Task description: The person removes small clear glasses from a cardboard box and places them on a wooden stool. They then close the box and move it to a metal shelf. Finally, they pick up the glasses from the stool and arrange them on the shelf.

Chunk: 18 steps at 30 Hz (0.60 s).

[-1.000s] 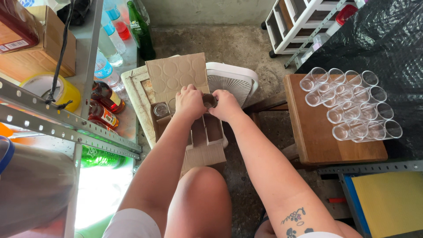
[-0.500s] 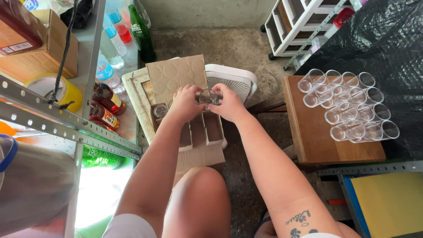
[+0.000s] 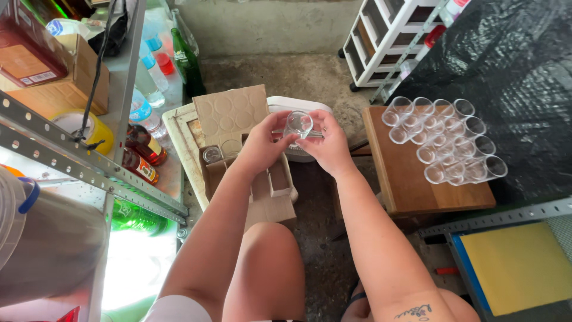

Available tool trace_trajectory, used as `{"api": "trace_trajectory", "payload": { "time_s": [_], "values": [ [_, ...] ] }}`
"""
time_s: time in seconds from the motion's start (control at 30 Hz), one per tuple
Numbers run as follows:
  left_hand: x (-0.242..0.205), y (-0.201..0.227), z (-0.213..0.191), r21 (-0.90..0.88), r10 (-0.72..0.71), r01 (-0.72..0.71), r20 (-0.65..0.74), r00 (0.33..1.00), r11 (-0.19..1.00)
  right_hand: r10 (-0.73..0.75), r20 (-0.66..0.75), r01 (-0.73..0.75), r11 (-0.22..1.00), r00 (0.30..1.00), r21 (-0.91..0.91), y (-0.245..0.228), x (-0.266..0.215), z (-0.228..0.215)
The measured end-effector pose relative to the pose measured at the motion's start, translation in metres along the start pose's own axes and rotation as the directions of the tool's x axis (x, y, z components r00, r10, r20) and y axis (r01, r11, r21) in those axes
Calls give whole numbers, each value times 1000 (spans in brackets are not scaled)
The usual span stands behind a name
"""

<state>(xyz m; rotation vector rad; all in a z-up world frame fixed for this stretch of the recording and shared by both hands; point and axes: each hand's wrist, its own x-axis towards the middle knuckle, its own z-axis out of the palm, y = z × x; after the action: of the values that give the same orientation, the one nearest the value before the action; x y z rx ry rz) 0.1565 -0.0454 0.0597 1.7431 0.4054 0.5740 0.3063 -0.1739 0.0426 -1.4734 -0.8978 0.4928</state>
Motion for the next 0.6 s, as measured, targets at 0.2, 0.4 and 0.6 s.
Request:
{"api": "trace_trajectory", "payload": {
  "time_s": [0.2, 0.4, 0.6],
  "values": [
    [-3, 29, 44, -47, 26, -23, 56, 998, 999, -29, -192, 34, 999, 981, 19, -5, -34, -33],
    [16, 24, 102, -8, 101, -101, 95, 990, 995, -78, -411, 53, 996, 908, -74, -15, -66, -73],
    [34, 20, 171, -37, 42, -36, 181, 983, 999, -133, -630, 99, 991, 765, -89, -6, -87, -110]
  ]
}}
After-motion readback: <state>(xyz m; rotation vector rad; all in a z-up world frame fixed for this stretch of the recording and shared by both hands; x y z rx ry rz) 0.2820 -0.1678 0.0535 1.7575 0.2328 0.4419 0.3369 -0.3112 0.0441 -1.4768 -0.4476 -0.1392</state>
